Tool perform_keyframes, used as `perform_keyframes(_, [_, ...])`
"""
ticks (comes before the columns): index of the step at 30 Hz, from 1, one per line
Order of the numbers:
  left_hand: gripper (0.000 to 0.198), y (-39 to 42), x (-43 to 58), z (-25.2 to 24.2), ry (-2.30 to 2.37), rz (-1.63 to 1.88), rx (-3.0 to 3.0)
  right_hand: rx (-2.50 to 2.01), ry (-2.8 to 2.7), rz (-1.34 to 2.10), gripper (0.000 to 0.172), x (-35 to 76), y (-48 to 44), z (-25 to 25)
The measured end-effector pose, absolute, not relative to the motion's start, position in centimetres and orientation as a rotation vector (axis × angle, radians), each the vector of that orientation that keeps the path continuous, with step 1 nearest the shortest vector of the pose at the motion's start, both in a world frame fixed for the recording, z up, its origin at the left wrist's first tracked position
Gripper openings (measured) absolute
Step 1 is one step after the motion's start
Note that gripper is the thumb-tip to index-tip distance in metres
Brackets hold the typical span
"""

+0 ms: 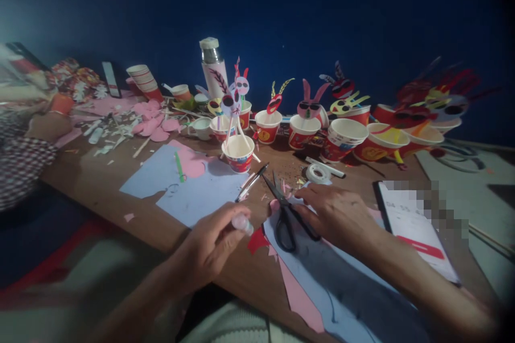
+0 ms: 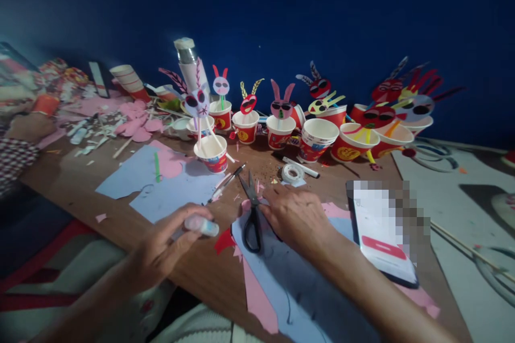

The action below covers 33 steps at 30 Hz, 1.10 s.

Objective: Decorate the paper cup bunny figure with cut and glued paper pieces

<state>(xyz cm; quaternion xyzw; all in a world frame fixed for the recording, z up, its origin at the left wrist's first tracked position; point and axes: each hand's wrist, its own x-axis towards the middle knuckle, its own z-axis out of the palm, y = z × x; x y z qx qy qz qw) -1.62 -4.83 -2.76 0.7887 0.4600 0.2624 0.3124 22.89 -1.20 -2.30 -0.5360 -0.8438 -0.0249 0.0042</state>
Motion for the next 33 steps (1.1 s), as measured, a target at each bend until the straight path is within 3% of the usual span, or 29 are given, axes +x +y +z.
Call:
perform_keyframes(10, [0.021, -5.3, -0.4, -3.4, 1.058, 0.542, 2.089, -1.576, -2.701, 0.038, 0.019, 22.2, -2.0, -2.8])
perform_keyframes(33, [0.014, -4.5, 0.0, -4.9, 0.943, 0.618, 2.209, -1.588, -2.601, 0.114, 0.016, 23.4, -1.1, -2.5])
